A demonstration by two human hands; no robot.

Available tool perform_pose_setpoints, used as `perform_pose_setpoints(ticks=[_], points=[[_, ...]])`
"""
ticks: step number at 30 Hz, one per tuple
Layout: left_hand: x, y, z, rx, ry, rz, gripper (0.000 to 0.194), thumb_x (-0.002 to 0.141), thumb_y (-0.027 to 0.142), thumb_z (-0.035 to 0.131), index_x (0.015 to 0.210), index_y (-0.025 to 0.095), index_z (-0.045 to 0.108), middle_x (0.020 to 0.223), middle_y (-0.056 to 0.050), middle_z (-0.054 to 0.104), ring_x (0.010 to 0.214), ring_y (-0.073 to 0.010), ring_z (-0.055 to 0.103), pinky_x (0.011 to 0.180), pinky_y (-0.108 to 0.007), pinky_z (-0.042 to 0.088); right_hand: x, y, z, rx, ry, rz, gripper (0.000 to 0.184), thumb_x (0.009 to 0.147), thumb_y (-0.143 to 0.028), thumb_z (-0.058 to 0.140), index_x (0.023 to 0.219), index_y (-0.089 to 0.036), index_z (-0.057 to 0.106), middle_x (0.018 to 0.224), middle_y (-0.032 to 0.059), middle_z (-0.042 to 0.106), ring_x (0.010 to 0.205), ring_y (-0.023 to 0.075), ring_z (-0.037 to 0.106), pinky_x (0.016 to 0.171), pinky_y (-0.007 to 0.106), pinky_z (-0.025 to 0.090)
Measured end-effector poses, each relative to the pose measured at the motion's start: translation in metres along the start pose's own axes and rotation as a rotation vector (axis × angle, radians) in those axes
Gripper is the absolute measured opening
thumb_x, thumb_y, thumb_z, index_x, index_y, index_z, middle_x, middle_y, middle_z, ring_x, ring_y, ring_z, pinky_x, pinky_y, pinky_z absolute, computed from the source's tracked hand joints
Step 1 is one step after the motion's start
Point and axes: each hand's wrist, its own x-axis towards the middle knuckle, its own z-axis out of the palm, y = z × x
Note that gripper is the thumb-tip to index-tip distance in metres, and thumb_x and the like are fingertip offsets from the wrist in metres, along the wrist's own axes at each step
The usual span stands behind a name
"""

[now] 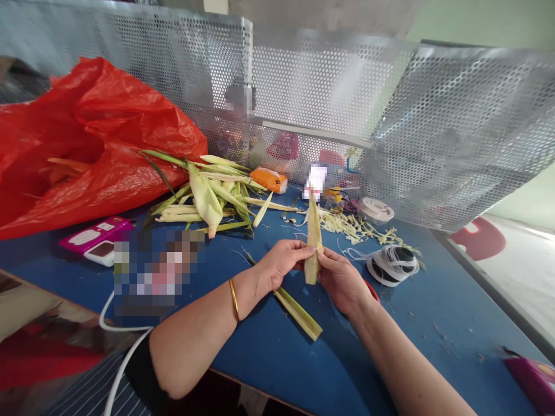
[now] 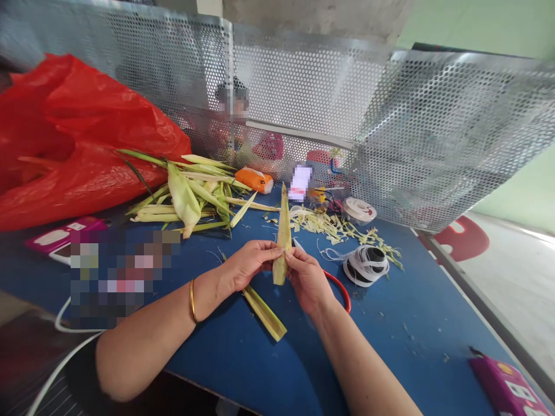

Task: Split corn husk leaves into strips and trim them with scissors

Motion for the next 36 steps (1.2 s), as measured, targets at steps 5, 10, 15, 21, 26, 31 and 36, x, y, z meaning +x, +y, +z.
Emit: perform_pose_setpoints(ticks=[5, 10, 15, 21, 26, 31, 36], points=[[0.003, -0.001, -0.003, -0.010, -0.010, -0.026, 0.020, 0.067, 0.028, 0.080, 0.071, 0.012, 0.067, 0.062, -0.002, 0.066, 0.057, -0.0123, 0.061, 0.063, -0.026, 0.048, 0.000, -0.001, 0.001, 0.006, -0.011, 0.015, 0.023, 0.063, -0.033, 0.085, 0.071, -0.020, 0.069, 0.067, -0.0005, 0.063, 0.061, 0.0132, 0.054, 0.063, 0.028, 0.046], [0.006, -0.003, -0.005, 0.007, 0.034, 0.007, 0.034, 0.060, 0.035, 0.085, 0.077, 0.012, 0.067, 0.065, -0.001, 0.065, 0.057, -0.0123, 0.060, 0.061, -0.027, 0.047, -0.003, -0.004, 0.007, -0.012, 0.005, -0.026, 0.023, 0.063, -0.033, 0.085, 0.070, -0.019, 0.068, 0.071, 0.0001, 0.065, 0.065, 0.0136, 0.055, 0.066, 0.027, 0.046], [0.002, -0.003, -0.003, 0.014, -0.027, 0.022, 0.042, 0.059, 0.041, 0.085, 0.083, 0.012, 0.066, 0.074, -0.004, 0.068, 0.067, -0.0160, 0.063, 0.071, -0.033, 0.051, -0.005, -0.005, 0.010, -0.047, 0.070, -0.085, 0.025, 0.067, -0.038, 0.082, 0.070, -0.020, 0.066, 0.062, -0.0032, 0.056, 0.056, 0.0111, 0.045, 0.058, 0.026, 0.039], [0.001, -0.001, 0.001, 0.063, 0.081, 0.031, 0.024, 0.071, 0.029, 0.079, 0.076, 0.013, 0.061, 0.070, -0.001, 0.065, 0.061, -0.0121, 0.061, 0.066, -0.028, 0.051, -0.006, -0.006, 0.011, -0.048, 0.087, -0.138, 0.027, 0.067, -0.039, 0.083, 0.068, -0.019, 0.065, 0.063, -0.0027, 0.054, 0.059, 0.0109, 0.044, 0.060, 0.025, 0.039], [0.007, -0.001, 0.001, 0.197, 0.271, 0.142, 0.020, 0.084, 0.013, 0.062, 0.067, 0.015, 0.052, 0.053, 0.005, 0.055, 0.043, -0.0063, 0.048, 0.048, -0.020, 0.042, -0.012, -0.012, 0.016, 0.012, -0.011, -0.158, 0.021, 0.072, -0.034, 0.080, 0.069, -0.019, 0.065, 0.070, -0.0015, 0.058, 0.067, 0.0119, 0.051, 0.067, 0.025, 0.043], [0.012, -0.002, -0.003, 0.284, 0.365, 0.178, 0.018, 0.083, 0.008, 0.059, 0.068, 0.016, 0.052, 0.055, 0.004, 0.058, 0.042, -0.0092, 0.054, 0.047, -0.022, 0.044, -0.014, -0.017, 0.019, 0.009, -0.006, -0.221, 0.021, 0.074, -0.035, 0.078, 0.069, -0.020, 0.063, 0.072, -0.0006, 0.060, 0.070, 0.0136, 0.054, 0.071, 0.028, 0.045], [0.014, -0.002, -0.009, 0.359, 0.373, 0.230, 0.019, 0.080, 0.008, 0.062, 0.067, 0.016, 0.051, 0.060, 0.002, 0.063, 0.042, -0.0096, 0.057, 0.046, -0.021, 0.043, -0.018, -0.022, 0.016, 0.020, -0.006, -0.263, 0.020, 0.076, -0.035, 0.076, 0.072, -0.022, 0.062, 0.075, -0.0003, 0.059, 0.069, 0.0139, 0.056, 0.066, 0.026, 0.047]])
